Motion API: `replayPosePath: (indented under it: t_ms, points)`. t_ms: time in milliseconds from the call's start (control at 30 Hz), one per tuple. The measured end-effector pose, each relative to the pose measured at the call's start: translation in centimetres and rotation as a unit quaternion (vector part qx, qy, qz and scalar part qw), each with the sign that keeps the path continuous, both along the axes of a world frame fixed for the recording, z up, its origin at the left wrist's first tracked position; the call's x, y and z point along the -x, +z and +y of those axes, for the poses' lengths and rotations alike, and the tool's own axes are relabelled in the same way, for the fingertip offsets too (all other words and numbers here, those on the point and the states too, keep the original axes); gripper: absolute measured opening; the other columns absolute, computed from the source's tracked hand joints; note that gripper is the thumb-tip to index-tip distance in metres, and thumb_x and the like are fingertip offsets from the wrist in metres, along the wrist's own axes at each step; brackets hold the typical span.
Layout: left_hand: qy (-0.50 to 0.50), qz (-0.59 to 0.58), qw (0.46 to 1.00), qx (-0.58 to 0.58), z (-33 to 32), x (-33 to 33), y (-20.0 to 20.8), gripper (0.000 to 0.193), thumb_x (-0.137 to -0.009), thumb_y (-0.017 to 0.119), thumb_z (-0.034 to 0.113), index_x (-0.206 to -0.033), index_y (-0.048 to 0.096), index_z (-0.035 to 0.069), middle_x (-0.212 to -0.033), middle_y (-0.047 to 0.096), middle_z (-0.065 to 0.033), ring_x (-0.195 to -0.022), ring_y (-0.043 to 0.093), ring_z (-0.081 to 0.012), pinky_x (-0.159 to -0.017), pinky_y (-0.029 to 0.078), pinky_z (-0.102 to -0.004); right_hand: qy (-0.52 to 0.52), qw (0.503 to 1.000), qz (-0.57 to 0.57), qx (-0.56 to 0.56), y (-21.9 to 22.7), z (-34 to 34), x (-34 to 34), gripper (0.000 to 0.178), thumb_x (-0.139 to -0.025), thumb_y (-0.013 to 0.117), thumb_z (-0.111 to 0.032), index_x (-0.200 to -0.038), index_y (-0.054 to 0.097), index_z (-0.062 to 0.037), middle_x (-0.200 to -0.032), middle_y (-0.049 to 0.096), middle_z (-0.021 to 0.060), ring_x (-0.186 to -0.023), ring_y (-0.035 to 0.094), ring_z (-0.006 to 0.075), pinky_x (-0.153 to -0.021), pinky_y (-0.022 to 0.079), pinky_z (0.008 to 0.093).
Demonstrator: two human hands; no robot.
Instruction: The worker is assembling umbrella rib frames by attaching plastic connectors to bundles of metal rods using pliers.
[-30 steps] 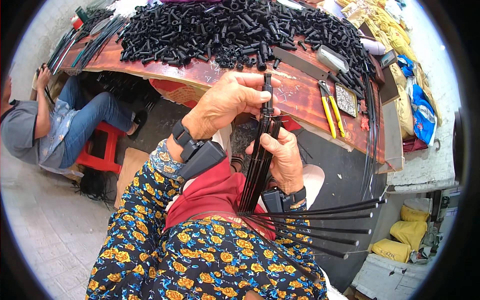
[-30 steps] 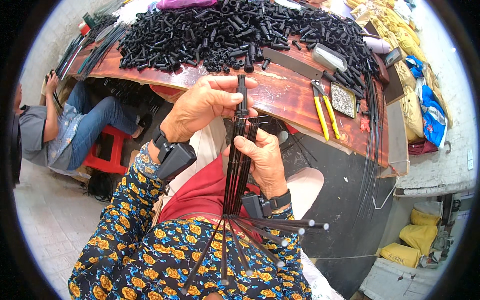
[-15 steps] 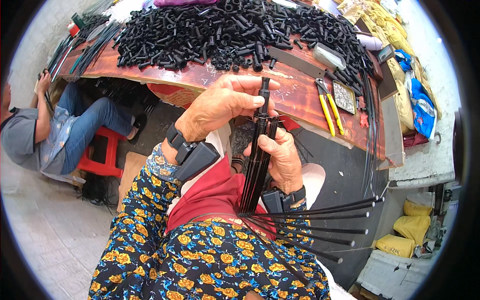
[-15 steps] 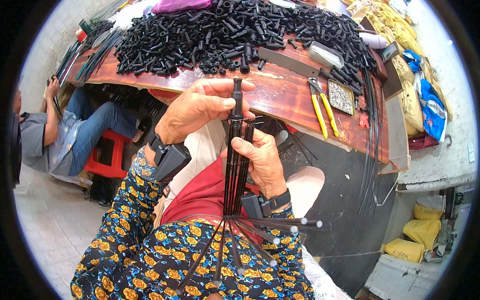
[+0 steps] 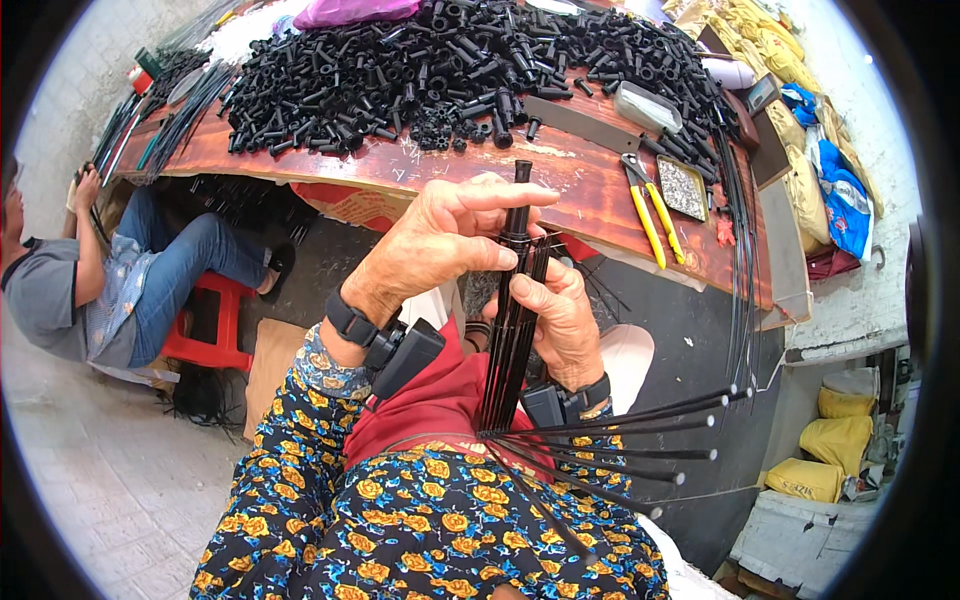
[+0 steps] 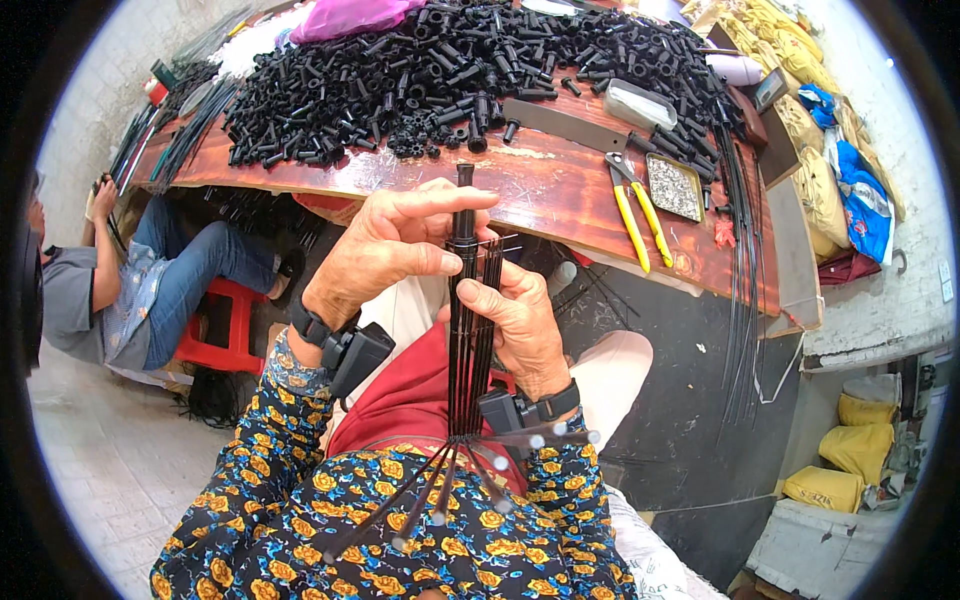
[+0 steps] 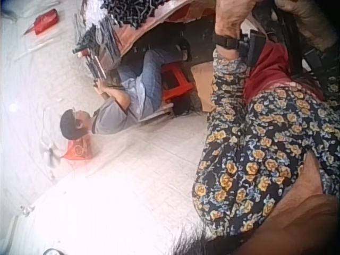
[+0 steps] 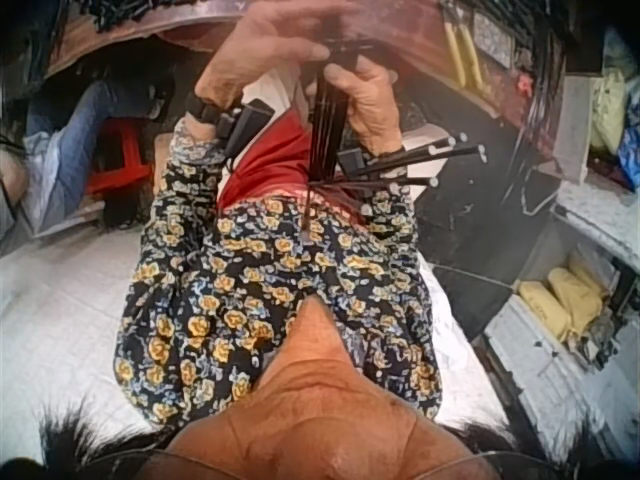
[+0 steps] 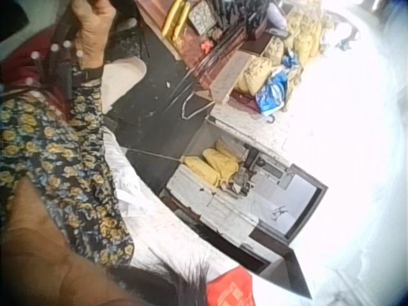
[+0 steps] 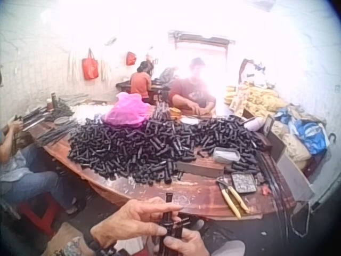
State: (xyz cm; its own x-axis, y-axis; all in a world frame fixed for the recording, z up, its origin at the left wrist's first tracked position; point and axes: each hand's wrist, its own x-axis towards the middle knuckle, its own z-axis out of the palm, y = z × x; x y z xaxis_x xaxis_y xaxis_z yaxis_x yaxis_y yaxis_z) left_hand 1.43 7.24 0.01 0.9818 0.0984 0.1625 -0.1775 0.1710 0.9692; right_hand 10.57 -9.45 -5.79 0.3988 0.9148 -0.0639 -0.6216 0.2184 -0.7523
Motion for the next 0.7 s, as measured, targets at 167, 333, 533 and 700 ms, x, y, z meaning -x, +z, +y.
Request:
replayPosePath:
  t_ms: [167, 333, 533, 700]
  points:
    - [0.02, 0.013, 0.999, 0.035, -0.36, 0.05, 0.37, 0.067, -0.073, 0.062, -0.009, -0.138, 0.047, 0.0, -0.119, 0.061, -0.0118, -0.107, 0.061, -0.0181, -0.098, 0.046, -0.0316, -0.01, 1.0, -0.002, 0.002, -0.09, 0.24, 0.08, 0.023, -0.087, 0.07, -0.01, -0.106, 0.064, -0.0013, -0.08, 0.07, 0.0084, -0.07, 0.069, 0.0144, -0.063, 0.057, 0.0244]
    - [0.041, 0.024, 0.998, 0.047, -0.81, 0.05, 0.84, 0.069, -0.072, 0.062, -0.01, -0.139, 0.046, 0.0, -0.119, 0.061, -0.0117, -0.107, 0.061, -0.0173, -0.096, 0.047, -0.0298, -0.009, 1.0, -0.004, -0.002, 0.09, 0.01, -0.02, 0.024, -0.086, 0.071, -0.01, -0.106, 0.063, -0.0006, -0.082, 0.069, 0.0077, -0.07, 0.068, 0.0144, -0.064, 0.057, 0.0244]
    - [0.047, 0.034, 0.997, 0.058, -0.68, 0.01, 0.66, 0.069, -0.072, 0.062, -0.01, -0.138, 0.047, 0.0, -0.117, 0.062, -0.0108, -0.103, 0.062, -0.0163, -0.094, 0.048, -0.0282, -0.005, 1.0, -0.001, 0.003, -0.22, 0.19, -0.03, 0.024, -0.086, 0.071, -0.009, -0.107, 0.063, -0.0002, -0.083, 0.069, 0.0073, -0.071, 0.068, 0.0146, -0.064, 0.056, 0.0244]
    - [0.043, 0.009, 0.999, 0.029, -0.37, -0.07, 0.19, 0.067, -0.074, 0.065, -0.009, -0.138, 0.048, 0.001, -0.117, 0.062, -0.0112, -0.103, 0.062, -0.0169, -0.093, 0.05, -0.0298, -0.014, 1.0, 0.004, -0.001, -0.1, 0.32, 0.16, 0.023, -0.086, 0.07, -0.008, -0.107, 0.063, -0.0003, -0.083, 0.069, 0.0072, -0.071, 0.069, 0.0149, -0.064, 0.057, 0.0244]
